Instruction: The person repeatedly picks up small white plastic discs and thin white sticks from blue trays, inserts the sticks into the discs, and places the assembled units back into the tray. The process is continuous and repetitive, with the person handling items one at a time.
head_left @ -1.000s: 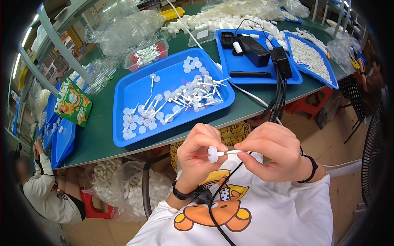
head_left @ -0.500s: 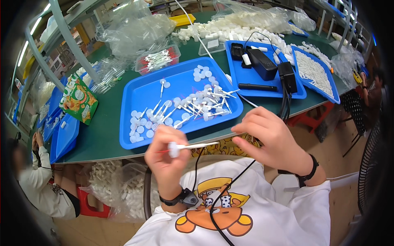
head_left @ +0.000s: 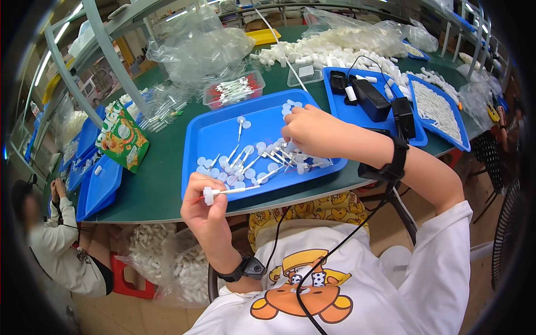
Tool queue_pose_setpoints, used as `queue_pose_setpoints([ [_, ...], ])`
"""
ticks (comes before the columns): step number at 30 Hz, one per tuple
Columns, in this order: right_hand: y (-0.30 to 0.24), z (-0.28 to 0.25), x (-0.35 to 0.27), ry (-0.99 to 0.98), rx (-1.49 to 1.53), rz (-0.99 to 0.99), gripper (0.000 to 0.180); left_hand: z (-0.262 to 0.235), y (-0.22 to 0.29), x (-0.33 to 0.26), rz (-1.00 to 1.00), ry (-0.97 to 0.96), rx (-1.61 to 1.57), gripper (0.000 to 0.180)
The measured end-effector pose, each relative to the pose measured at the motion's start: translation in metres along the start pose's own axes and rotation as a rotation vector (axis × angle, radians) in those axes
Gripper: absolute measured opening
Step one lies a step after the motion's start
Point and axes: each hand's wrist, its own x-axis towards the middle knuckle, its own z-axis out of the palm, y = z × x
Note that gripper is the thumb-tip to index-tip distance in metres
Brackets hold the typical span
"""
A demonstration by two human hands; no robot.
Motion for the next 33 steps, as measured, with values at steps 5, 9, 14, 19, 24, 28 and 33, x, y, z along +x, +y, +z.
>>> queue_pose_setpoints([
  [5, 0.002, 0.013, 0.012, -0.103, 0.016, 0.05, 0.013, -0.004, -0.004, -0.002, -0.032, -0.006, -0.028, 0.011],
  [9, 0.001, 0.012, 0.01, -0.064, 0.013, 0.039, 0.012, 0.0, -0.003, -0.004, -0.038, -0.013, -0.008, 0.01],
  [14, -0.008, 0.003, 0.004, 0.057, -0.059, -0.026, 0.013, 0.007, -0.01, -0.003, -0.054, -0.056, 0.242, 0.011],
  [19, -0.018, -0.018, -0.002, 0.062, -0.178, -0.062, 0.014, 0.012, -0.026, 0.001, 0.142, -0.095, 1.071, 0.038],
  [24, -0.006, -0.027, 0.03, -0.137, -0.107, -0.018, 0.01, 0.012, -0.027, 0.003, 0.116, 0.078, 0.962, 0.048],
  [28, 0.001, -0.023, 0.075, -0.202, -0.068, -0.024, 0.013, 0.005, -0.027, 0.007, 0.05, 0.098, 0.795, 0.043],
  [33, 0.012, -0.004, 0.121, -0.22, -0.069, -0.019, 0.017, 0.001, -0.029, 0.008, 0.007, 0.116, 0.669, 0.03],
])
